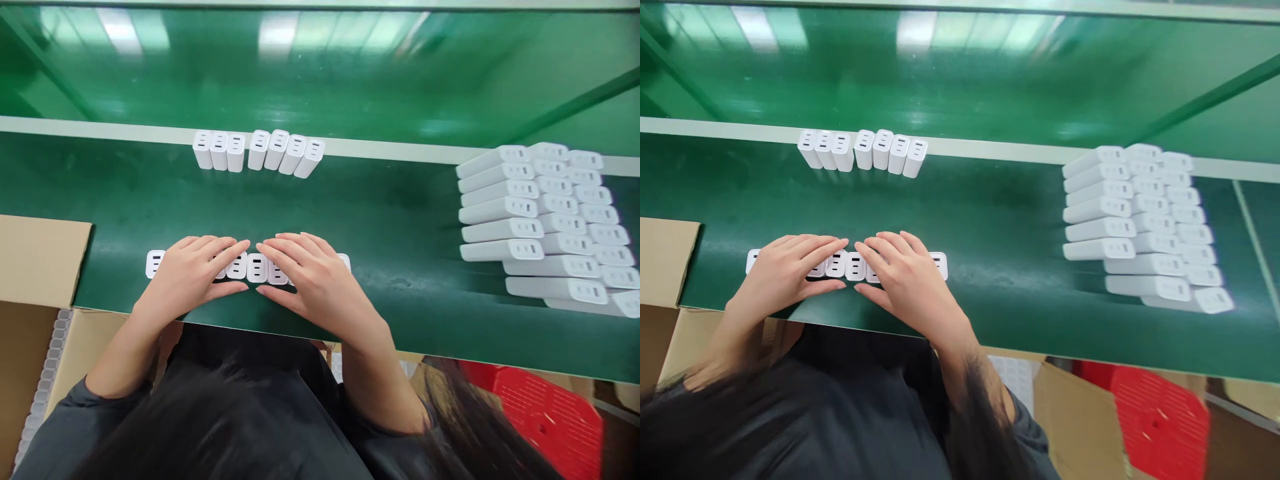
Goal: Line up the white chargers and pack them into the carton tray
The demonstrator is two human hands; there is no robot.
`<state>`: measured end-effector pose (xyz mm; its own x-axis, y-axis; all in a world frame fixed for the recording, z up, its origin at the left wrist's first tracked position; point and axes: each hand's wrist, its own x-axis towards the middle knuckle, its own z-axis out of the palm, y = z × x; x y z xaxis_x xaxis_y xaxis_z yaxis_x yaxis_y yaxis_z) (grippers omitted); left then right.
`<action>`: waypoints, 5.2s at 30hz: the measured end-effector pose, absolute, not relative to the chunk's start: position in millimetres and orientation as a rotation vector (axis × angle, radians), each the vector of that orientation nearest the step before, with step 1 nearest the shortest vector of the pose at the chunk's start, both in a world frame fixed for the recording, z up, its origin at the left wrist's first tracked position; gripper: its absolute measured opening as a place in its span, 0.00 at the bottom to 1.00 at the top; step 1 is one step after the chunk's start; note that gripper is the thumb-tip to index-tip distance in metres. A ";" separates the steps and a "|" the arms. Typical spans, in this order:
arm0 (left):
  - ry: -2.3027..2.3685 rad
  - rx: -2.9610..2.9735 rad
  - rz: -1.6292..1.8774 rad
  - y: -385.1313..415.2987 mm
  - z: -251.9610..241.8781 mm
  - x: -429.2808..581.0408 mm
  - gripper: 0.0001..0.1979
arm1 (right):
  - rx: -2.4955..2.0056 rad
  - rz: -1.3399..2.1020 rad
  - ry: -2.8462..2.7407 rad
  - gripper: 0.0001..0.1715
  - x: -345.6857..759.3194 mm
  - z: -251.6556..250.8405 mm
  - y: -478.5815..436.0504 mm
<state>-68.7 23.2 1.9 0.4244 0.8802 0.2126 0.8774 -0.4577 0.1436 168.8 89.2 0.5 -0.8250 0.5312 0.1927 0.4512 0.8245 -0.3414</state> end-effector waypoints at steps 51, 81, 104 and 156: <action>1.428 2.753 0.259 54.0 9.4 0.6 0.24 | -1.227 0.533 -1.923 0.26 281.8 -46.9 107.8; 1.436 2.494 0.123 53.5 11.2 -7.8 0.22 | -0.972 0.844 -2.295 0.33 285.0 -34.9 101.0; 1.499 2.502 0.271 43.0 5.7 -17.6 0.20 | -0.933 0.758 -2.327 0.34 268.9 -42.8 98.6; 1.526 2.598 0.381 42.1 -17.3 -35.9 0.24 | -2.323 -0.405 -1.421 0.35 380.4 -56.3 137.3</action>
<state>-35.9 42.1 -17.3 0.4649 0.8705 0.1617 0.8443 -0.4908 0.2152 380.4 137.3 -56.3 0.4454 0.7827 0.4348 0.8943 -0.4125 -0.1735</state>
